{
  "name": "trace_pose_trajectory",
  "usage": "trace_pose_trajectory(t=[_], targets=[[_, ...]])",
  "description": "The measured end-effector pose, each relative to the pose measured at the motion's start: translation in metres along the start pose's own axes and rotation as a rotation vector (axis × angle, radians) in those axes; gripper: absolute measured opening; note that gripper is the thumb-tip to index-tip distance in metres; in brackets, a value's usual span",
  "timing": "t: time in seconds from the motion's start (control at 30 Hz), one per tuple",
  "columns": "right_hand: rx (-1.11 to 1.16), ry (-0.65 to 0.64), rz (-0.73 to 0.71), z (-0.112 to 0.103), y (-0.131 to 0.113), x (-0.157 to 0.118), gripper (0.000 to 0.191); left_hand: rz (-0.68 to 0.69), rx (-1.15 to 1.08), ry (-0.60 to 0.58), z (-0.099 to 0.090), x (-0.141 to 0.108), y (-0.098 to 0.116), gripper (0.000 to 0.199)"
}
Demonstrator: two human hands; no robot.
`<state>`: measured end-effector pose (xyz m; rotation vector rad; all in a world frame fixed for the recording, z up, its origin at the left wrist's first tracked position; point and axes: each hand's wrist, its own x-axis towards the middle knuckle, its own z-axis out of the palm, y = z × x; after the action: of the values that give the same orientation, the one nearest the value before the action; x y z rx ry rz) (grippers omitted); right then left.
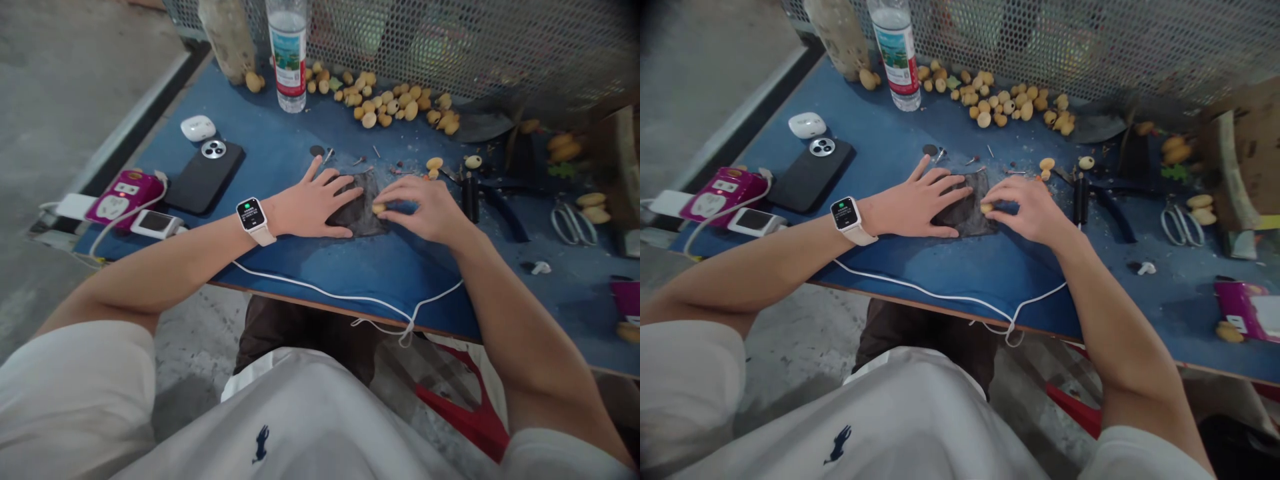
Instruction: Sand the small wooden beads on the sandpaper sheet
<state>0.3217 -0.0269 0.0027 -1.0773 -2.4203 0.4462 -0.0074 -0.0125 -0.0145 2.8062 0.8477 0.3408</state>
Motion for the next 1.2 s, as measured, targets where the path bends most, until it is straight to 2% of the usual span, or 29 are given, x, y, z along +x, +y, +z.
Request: trace_pose_trajectory(t=[0.13, 0.23, 0.37, 0.5, 0.7, 0.77, 0.83, 1.0, 1.07, 1.2], targets=[[-0.051, 0.133, 0.046, 0.015, 0.015, 0.01, 0.022, -0.003, -0.013, 0.003, 0.001, 0.0, -0.001, 0.099], [-0.055, 0.154, 0.055, 0.015, 0.018, 0.01, 0.021, -0.008, -0.01, -0.019, -0.001, 0.0, -0.003, 0.1], [-0.018, 0.076, 0.046, -0.004, 0.012, 0.0, 0.015, -0.014, -0.012, -0.059, -0.005, -0.001, -0.003, 0.101], [0.042, -0.004, 0.033, -0.011, 0.01, -0.005, 0.021, -0.021, -0.023, -0.076, -0.006, -0.001, -0.003, 0.102], [-0.027, 0.113, 0.077, 0.018, 0.021, 0.018, 0.026, -0.015, -0.035, -0.047, -0.005, 0.0, -0.002, 0.104], [-0.046, 0.147, 0.08, 0.021, 0.021, 0.023, 0.026, -0.016, -0.041, -0.031, -0.005, 0.0, -0.002, 0.106], [-0.026, 0.108, 0.059, 0.014, 0.017, 0.021, 0.024, -0.017, -0.047, -0.019, -0.004, -0.001, -0.002, 0.107], [0.109, -0.105, 0.015, -0.012, 0.005, 0.001, 0.02, -0.003, -0.065, -0.005, -0.004, -0.002, -0.005, 0.111], [0.114, -0.072, 0.029, -0.008, 0.007, 0.003, 0.019, 0.004, -0.078, -0.009, -0.004, -0.001, -0.007, 0.113], [0.052, 0.131, 0.061, 0.015, 0.016, 0.02, 0.022, -0.001, -0.108, -0.029, -0.004, 0.0, -0.012, 0.125]])
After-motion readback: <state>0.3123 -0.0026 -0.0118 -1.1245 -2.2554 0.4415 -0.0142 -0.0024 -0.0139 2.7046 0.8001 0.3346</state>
